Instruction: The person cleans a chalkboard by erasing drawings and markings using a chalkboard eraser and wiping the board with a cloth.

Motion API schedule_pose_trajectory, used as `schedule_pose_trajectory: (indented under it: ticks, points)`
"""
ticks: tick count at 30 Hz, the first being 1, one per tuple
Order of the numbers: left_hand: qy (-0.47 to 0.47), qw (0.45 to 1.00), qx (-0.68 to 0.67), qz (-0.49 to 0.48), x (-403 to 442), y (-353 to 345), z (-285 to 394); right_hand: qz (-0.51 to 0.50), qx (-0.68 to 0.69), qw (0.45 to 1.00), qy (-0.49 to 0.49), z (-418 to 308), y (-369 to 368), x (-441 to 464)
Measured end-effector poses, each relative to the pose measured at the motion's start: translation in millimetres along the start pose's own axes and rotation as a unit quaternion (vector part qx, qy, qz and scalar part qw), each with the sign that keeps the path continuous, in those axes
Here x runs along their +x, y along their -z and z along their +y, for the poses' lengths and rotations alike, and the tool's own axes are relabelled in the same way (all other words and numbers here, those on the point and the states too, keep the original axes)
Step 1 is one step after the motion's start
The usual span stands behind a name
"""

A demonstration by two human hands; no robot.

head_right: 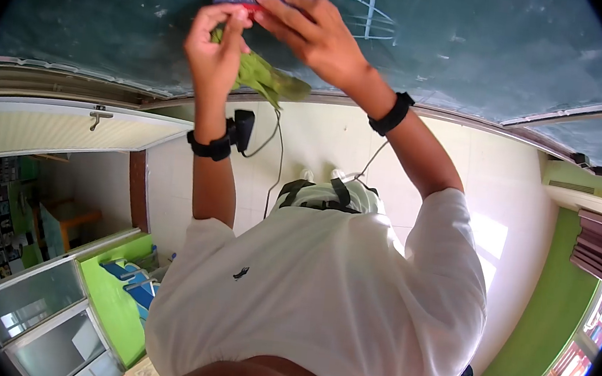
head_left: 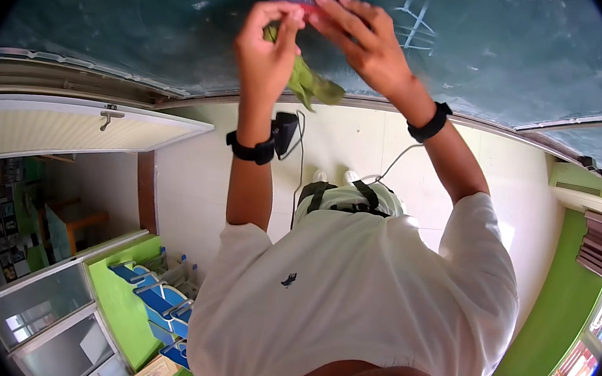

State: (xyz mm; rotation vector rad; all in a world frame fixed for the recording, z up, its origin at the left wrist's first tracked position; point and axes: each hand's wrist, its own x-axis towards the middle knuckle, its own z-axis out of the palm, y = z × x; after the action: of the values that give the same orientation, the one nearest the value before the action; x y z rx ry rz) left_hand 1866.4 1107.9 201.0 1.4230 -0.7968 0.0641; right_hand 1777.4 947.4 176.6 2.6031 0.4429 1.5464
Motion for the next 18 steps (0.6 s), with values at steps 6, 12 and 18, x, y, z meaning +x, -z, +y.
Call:
schedule_pose_trajectory:
  ticks: [6, 12, 18]
  points:
    - [0.079, 0.997, 0.009, -0.006, -55, -9, -72, -0.083, 0.066, 0.994, -0.025, -17, -18, -68]
    - [0.143, 0.989, 0.028, -0.011, -94, -22, -109, -0.124, 0.049, 0.991, 0.026, -14, -22, -96]
    - [-0.103, 0.988, 0.115, 0.007, -39, -50, -53, -0.067, -0.038, 0.994, 0.082, 35, 50, -35]
